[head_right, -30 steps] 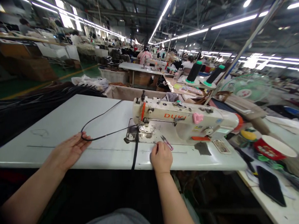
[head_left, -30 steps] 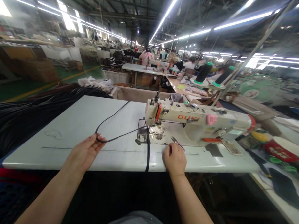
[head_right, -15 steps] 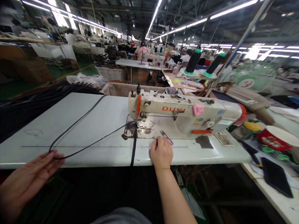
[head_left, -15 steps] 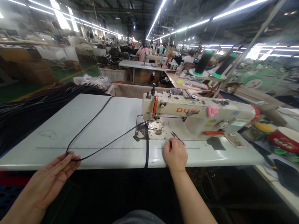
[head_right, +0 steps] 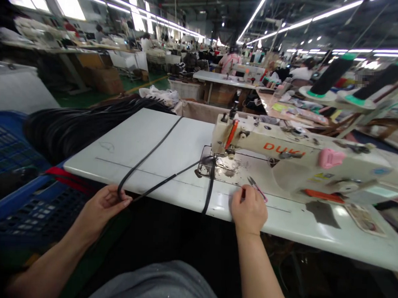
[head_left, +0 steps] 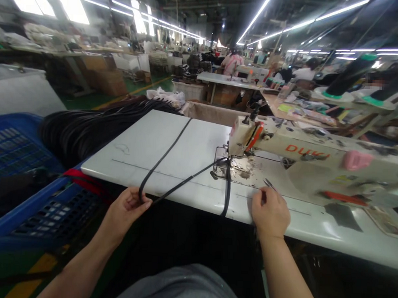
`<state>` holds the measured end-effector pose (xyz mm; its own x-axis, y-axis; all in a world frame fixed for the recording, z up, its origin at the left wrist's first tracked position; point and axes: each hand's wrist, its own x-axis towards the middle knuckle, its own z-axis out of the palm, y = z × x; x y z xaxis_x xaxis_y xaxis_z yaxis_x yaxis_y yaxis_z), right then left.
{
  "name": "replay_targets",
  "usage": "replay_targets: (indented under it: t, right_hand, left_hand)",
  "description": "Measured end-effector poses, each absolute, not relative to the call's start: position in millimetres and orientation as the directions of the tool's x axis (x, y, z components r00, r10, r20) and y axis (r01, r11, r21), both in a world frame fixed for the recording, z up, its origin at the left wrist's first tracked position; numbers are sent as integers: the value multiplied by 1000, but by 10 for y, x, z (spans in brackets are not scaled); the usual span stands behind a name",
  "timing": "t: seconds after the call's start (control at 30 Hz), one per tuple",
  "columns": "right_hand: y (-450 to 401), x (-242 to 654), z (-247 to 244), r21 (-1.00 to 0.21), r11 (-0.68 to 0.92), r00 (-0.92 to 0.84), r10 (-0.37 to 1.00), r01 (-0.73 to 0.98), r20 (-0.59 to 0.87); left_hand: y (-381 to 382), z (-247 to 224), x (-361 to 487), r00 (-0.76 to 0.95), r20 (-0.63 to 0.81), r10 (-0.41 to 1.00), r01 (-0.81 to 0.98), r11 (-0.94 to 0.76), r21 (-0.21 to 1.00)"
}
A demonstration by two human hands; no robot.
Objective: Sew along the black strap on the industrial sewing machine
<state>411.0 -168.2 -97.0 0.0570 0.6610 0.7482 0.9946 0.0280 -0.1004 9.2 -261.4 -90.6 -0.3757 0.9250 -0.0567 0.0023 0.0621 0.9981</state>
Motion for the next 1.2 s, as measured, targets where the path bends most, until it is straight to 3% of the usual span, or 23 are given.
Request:
replay_targets:
  t: [0.23,0.47,0.7,0.9,0.97,1.07,1.13,1.2]
  right_hand:
    - [-1650,4141,-991,-114,53,49,667,992,744]
    - [-1604,4394,-954,-101,87,19,661,991,750]
    - [-1640,4740,-1001,-74,28,25,779,997,627]
    - [-1664,4689,-937,102,46,-96,819,994,566]
    - [-1714,4605,-873,94,-1,-50,835,996,547]
    - [-1848,4427,-759,-132,-46,108,850,990,516]
    - [-1977,4275,-693,-417,-55,250,869,907,428]
    - [-2134,4100,-654,-733,-100,368,904,673,215]
  left_hand:
    - [-2771,-812,152,-230,-50,972,56,65,996]
    - [-2993,-824,75,-170,-146,975,30,153,988]
    - [-3131,-803,-12,-104,-207,973,82,216,973]
    - [-3105,-775,57,21,-256,966,135,251,958]
    - [-3070,-785,121,65,-289,955,150,277,949]
    - [-3015,-786,222,120,-344,931,212,314,925]
    - [-2990,-779,278,143,-370,918,246,329,912]
    - [-2983,-780,321,164,-400,902,268,350,898]
